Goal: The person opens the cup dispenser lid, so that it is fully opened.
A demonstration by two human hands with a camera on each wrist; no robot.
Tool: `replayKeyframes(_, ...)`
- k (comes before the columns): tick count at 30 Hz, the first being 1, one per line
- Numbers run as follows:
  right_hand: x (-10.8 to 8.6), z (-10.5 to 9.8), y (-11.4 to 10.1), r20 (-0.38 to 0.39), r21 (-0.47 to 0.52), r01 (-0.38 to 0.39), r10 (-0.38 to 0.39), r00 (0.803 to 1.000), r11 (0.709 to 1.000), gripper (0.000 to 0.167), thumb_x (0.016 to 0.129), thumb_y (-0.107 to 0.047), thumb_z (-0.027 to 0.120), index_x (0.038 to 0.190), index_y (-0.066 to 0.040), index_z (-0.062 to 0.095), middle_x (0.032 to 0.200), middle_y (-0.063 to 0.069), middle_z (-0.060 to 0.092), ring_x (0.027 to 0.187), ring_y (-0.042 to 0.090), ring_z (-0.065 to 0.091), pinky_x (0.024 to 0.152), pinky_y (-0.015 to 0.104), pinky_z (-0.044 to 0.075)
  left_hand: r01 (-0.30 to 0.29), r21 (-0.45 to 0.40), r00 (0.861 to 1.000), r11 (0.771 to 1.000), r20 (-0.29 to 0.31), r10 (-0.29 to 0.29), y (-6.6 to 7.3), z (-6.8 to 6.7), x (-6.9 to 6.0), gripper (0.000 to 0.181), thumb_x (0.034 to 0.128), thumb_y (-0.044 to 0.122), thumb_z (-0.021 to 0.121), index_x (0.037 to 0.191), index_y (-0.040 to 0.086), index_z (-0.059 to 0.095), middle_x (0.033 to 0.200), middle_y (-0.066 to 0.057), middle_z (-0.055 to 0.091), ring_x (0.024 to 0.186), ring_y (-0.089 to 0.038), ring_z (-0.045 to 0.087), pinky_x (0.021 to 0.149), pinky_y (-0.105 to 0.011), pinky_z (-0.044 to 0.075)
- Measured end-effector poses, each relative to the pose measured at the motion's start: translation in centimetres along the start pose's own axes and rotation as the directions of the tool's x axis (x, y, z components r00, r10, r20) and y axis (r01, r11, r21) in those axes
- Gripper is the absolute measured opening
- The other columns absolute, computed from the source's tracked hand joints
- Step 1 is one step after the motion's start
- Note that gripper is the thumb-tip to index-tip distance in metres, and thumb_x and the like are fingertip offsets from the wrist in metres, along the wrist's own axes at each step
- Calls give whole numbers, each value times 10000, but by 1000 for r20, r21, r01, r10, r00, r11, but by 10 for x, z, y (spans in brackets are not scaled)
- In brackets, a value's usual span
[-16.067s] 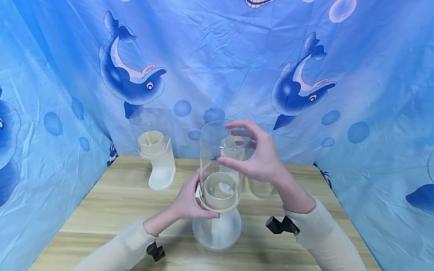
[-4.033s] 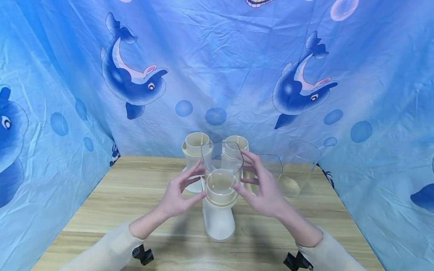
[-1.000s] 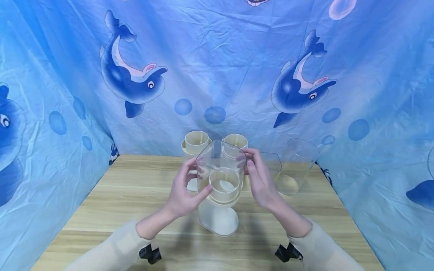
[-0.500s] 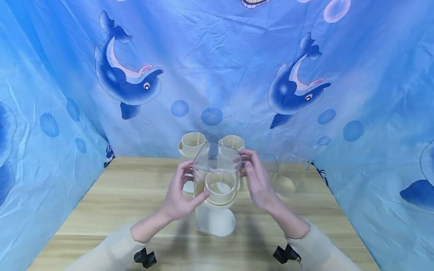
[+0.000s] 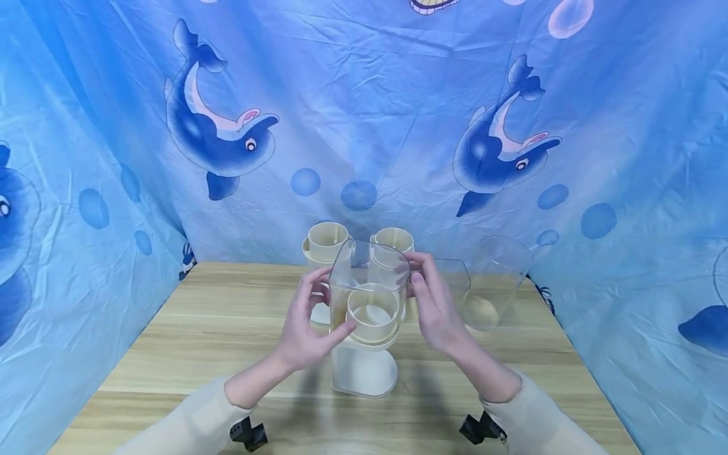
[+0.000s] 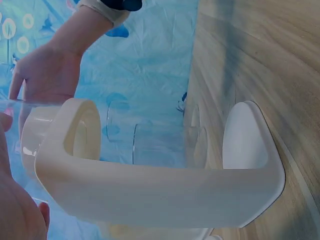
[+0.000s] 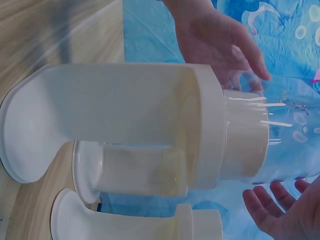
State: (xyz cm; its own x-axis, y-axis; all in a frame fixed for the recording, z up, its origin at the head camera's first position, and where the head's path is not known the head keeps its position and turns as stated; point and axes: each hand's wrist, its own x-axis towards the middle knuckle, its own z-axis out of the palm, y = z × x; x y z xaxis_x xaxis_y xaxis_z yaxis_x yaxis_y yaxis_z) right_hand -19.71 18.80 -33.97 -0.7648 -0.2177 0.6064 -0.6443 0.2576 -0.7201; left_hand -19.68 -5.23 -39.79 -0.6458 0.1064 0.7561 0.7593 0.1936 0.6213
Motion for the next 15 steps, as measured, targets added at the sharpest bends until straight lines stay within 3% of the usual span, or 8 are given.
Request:
replayKeyframes(4,-1,0,0,26,-3,-18,18,1000,1000,405,1133,-154,292,1427,37,495,1278,236,647,1059,154,672,847,292,600,13,12,1000,1000,9,-13,1,2,-3,926,743,187,937,1534,119,460,1235,-115,562,934,-207,582,821,-311,573)
replayKeyframes(8,5,-2,-2,4,-8,-23,23,1000,1000,437,1136,-200,291,1435,43,497,1288,269,655,1067,161,679,863,275,595,19,16,999,1000,40,-19,-2,-1,-6,1107,674,240,978,1593,113,374,1355,-140,531,1055,-239,574,915,-369,563)
replayKeyframes(11,20,-8,-10,-2,-10,3,-3,1000,1000,446,1128,-196,297,1428,53,514,1312,277,659,1112,215,686,909,248,582,16,5,993,1000,120,-17,-13,-7,-3,1275,613,257,1003,1647,121,271,1495,-151,475,1243,-295,550,1057,-444,532)
replayKeyframes(15,48,-13,-30,108,-84,39,-30,994,996,400,1126,-165,349,1417,14,557,1368,207,662,1213,338,667,1015,357,577,30,-41,969,999,247,-19,-30,-12,1,1388,586,228,1026,1682,168,176,1560,-150,478,1394,-324,531,1165,-509,502)
